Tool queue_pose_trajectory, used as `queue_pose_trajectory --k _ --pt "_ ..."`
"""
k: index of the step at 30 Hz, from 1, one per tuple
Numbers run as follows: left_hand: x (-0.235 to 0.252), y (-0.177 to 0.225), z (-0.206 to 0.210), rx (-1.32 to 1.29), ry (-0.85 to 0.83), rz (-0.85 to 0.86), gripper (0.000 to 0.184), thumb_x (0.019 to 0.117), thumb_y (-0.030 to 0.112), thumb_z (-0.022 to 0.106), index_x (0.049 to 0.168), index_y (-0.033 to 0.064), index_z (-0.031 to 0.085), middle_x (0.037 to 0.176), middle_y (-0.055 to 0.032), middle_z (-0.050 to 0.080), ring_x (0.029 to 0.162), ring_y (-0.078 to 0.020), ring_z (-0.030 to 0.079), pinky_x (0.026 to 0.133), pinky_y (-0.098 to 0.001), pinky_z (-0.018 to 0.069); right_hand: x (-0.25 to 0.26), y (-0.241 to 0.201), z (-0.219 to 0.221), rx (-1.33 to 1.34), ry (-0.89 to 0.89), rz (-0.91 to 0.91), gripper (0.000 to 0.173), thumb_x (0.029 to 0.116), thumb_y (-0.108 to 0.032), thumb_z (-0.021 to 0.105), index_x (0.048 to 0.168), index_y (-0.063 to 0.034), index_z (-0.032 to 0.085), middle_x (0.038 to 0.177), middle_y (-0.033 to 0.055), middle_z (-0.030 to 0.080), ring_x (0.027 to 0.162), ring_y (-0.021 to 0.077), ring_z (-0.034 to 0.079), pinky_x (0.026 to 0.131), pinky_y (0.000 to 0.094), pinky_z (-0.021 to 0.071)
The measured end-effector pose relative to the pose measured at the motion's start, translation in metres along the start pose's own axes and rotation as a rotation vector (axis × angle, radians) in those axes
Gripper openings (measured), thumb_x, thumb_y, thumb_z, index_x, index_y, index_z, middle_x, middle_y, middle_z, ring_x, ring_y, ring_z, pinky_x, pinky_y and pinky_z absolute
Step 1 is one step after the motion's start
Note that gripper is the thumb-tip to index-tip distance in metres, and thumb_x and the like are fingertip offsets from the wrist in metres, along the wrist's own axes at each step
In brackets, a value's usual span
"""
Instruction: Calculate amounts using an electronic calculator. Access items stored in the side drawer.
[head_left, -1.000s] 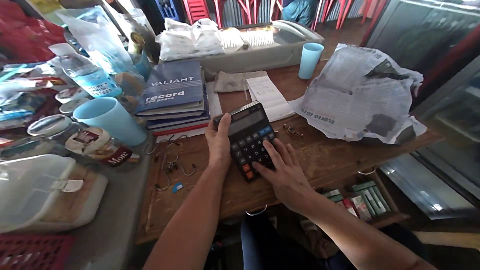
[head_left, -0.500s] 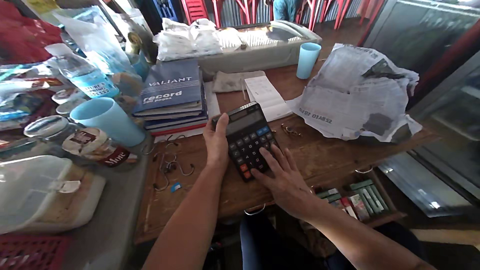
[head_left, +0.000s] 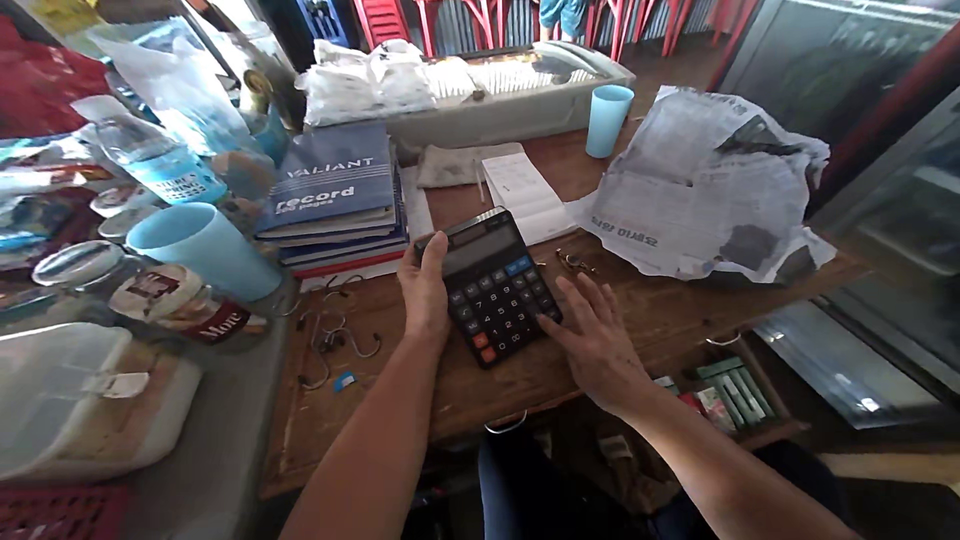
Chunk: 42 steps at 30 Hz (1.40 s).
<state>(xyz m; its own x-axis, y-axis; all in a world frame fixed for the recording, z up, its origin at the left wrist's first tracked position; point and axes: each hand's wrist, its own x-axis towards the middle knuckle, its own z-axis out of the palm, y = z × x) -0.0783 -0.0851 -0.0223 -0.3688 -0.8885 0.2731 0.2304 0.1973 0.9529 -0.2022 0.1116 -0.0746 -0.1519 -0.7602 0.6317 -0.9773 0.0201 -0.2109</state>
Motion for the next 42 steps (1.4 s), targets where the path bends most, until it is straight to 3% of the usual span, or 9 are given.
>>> queue_pose_trajectory --k 3,5,7,12,18,22,30,36,42 --pt "0.0013 -0.0004 -0.0025 0.054 -0.003 -0.036 0.031 0.1037 0.048 0.053 0.113 0.0198 0.063 0.09 0.0065 0.067 0.078 -0.0036 0.066 0.071 -0.0268 0.0576 -0.0024 0.0045 0.0009 0.207 0.071 0.071 0.029 0.0949 0.004 0.053 0.107 -0.0083 0.077 0.146 0.024 0.054 0.141 0.0448 0.047 0.114 0.0624 0.0385" --pt "0.002 -0.0009 -0.003 0.057 0.005 -0.051 0.033 0.1036 0.049 0.052 0.114 0.0191 0.062 0.091 0.0061 0.068 0.078 -0.0038 0.067 0.07 -0.0269 0.0583 -0.0026 0.0058 -0.0035 0.285 0.055 0.156 0.027 0.0991 -0.003 0.051 0.115 -0.003 0.073 0.145 0.0242 0.055 0.136 0.0414 0.052 0.111 0.0529 0.045" --pt "0.0014 -0.0016 -0.0031 0.051 0.012 -0.067 0.035 0.1028 0.05 0.053 0.117 0.019 0.062 0.093 0.0051 0.068 0.08 -0.0047 0.067 0.072 -0.0278 0.0586 -0.0027 0.0069 -0.0051 0.301 0.03 0.194 0.029 0.1019 -0.01 0.051 0.123 -0.0009 0.069 0.141 0.023 0.058 0.134 0.0389 0.054 0.111 0.0504 0.0449" --pt "0.0001 0.0011 -0.0013 0.002 0.019 -0.098 0.04 0.1013 0.052 0.053 0.125 0.02 0.06 0.102 0.0034 0.068 0.09 -0.0068 0.067 0.079 -0.0303 0.0582 -0.0031 0.0047 -0.0022 0.208 -0.028 0.149 0.038 0.1011 -0.015 0.053 0.135 -0.0008 0.062 0.132 0.0154 0.068 0.133 0.0364 0.057 0.117 0.0602 0.0333" --pt "-0.0018 0.0033 0.0002 -0.119 -0.021 -0.144 0.037 0.1039 0.045 0.046 0.13 0.0197 0.053 0.106 0.0033 0.068 0.095 -0.0069 0.068 0.082 -0.0307 0.0592 -0.0043 0.003 -0.0026 0.182 -0.022 0.118 0.041 0.1002 -0.016 0.055 0.138 -0.0001 0.061 0.132 0.0134 0.068 0.132 0.0352 0.058 0.118 0.0584 0.0334" --pt "-0.0039 0.0044 -0.0003 -0.079 -0.054 -0.165 0.036 0.1037 0.049 0.047 0.125 0.0218 0.056 0.1 0.0043 0.069 0.088 -0.006 0.069 0.075 -0.0291 0.0596 -0.0041 0.0026 -0.0025 0.178 -0.024 0.106 0.041 0.0996 -0.015 0.056 0.138 -0.0001 0.061 0.132 0.0136 0.068 0.131 0.0355 0.059 0.117 0.059 0.0345" --pt "-0.0043 0.003 -0.0018 -0.111 -0.086 -0.185 0.041 0.1042 0.052 0.044 0.123 0.02 0.062 0.099 0.0028 0.073 0.088 -0.0087 0.072 0.075 -0.0304 0.0611 -0.0051 0.0022 -0.0009 0.181 -0.004 0.097 0.04 0.1002 -0.014 0.054 0.137 0.001 0.06 0.132 0.0148 0.068 0.13 0.0348 0.06 0.117 0.0575 0.0355" --pt "-0.0039 0.0019 -0.0022 -0.125 -0.1 -0.164 0.038 0.1 0.051 0.056 0.119 0.0198 0.064 0.098 0.0028 0.073 0.087 -0.0084 0.072 0.076 -0.0294 0.0613 -0.0053 0.0019 -0.0006 0.16 0.002 0.091 0.04 0.1009 -0.011 0.051 0.137 0.0009 0.06 0.132 0.015 0.068 0.13 0.0338 0.06 0.117 0.0566 0.0366" --pt "-0.0045 0.0036 -0.0023 -0.121 -0.098 -0.175 0.036 0.0991 0.049 0.058 0.119 0.0189 0.064 0.096 0.0021 0.074 0.085 -0.0091 0.072 0.074 -0.0292 0.0618 -0.0063 0.0014 0.0003 0.151 0.022 0.083 0.039 0.1008 -0.008 0.049 0.137 0.0013 0.06 0.131 0.0146 0.069 0.129 0.0328 0.062 0.116 0.0553 0.0378"
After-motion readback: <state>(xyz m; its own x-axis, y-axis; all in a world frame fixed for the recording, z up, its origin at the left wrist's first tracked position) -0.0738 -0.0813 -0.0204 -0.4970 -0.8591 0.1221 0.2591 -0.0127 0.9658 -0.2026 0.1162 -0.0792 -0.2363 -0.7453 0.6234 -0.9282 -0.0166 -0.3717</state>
